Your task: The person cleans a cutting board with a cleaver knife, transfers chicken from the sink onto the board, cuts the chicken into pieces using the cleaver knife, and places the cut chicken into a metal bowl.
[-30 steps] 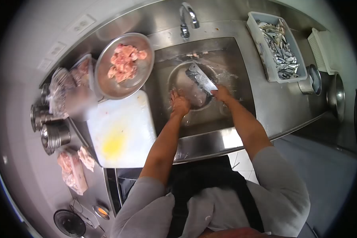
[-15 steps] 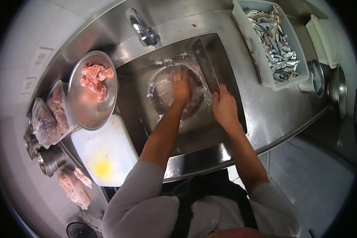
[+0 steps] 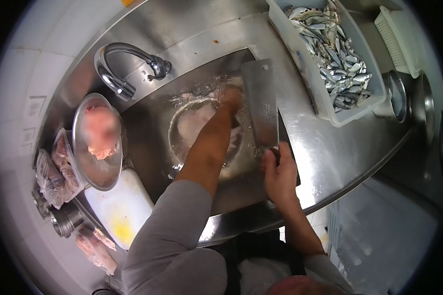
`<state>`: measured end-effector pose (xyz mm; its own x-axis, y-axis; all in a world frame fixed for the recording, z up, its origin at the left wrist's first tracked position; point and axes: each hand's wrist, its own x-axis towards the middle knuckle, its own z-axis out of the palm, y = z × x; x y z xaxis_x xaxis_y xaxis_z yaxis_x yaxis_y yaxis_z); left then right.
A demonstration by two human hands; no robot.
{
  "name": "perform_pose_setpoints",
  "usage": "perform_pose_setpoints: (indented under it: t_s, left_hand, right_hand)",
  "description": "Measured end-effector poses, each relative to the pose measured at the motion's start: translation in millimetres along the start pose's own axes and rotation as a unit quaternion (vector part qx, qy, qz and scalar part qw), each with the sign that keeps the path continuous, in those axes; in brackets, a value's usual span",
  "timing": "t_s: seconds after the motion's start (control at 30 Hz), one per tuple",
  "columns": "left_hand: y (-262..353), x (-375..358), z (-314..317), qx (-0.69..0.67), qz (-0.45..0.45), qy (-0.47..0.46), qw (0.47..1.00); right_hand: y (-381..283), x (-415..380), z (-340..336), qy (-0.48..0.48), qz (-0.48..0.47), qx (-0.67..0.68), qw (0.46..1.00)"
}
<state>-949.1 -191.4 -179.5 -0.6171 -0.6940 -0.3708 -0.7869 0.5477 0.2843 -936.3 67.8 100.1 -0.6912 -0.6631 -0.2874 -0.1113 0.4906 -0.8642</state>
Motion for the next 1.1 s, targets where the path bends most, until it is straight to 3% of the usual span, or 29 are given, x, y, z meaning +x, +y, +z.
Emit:
perform_pose_setpoints:
  t_s: [0.03,0.13,0.23,0.33,0.47,0.57,0.6,0.7,0.73,0.87,0.97,1.0,1.1]
  left_hand:
    - [3.3,2.0,-9.1,-0.085,-0.048,-0.092,0.991]
    - [16.0,-5.9,-36.9,0.125,0.079,-0.132,0.98]
    - [7.2,-37.0,-64.3,-0.035,0.126,0.13,0.983]
    - [3.8,-61.7,-93.7,-0.159,0.085,0.203,0.962]
    - [7.7,-137.3,-161.6,-0.35,0.049,0.293,0.888]
    - [6.4,-200.9,-193.3,-0.501,0.046,0.351,0.789]
    - [-0.5,-223.5,-204.6,-0.537,-0.001,0.316,0.783]
    - [-23.2,-271.3,-209.4,-0.762,0.016,0.288,0.58]
    - [-25.8,-291.2,-218.7,-0.775,0.003,0.286,0.563]
    - [-69.8,-332.0,-207.9,-0.789,0.027,0.244,0.564]
    - [-85.2,-363.3,-196.2,-0.813,-0.01,0.257,0.523]
    - [-93.5,-373.9,-191.7,-0.806,-0.024,0.238,0.541]
    - [-104.0,-402.1,-187.8,-0.812,-0.051,0.241,0.529]
  right_hand:
    - [2.8,-3.6,-0.8,0.001,0.009,0.018,1.0]
    - [3.4,-9.0,-8.3,0.034,0.017,0.028,0.999]
    - [-15.1,-7.9,-13.9,0.04,0.02,0.072,0.996]
    - [-17.4,-8.6,-21.8,0.039,-0.005,0.084,0.996]
    - [-17.5,-9.6,-29.0,0.035,-0.012,0.09,0.995]
    - [-18.4,-15.0,-36.9,0.01,-0.015,0.062,0.998]
    - [-17.2,-18.5,-34.5,0.025,0.001,0.093,0.995]
    - [-4.6,-29.4,-32.2,-0.007,0.01,0.098,0.995]
    - [-9.0,-37.3,-30.0,0.001,0.007,0.1,0.995]
    - [-0.3,-64.9,-17.1,-0.034,-0.015,0.109,0.993]
    - [-5.2,-94.7,-5.3,-0.073,-0.012,0.11,0.991]
    - [-4.9,-104.1,-1.3,-0.085,-0.015,0.107,0.991]
    - [2.7,-128.0,10.3,-0.116,-0.009,0.089,0.989]
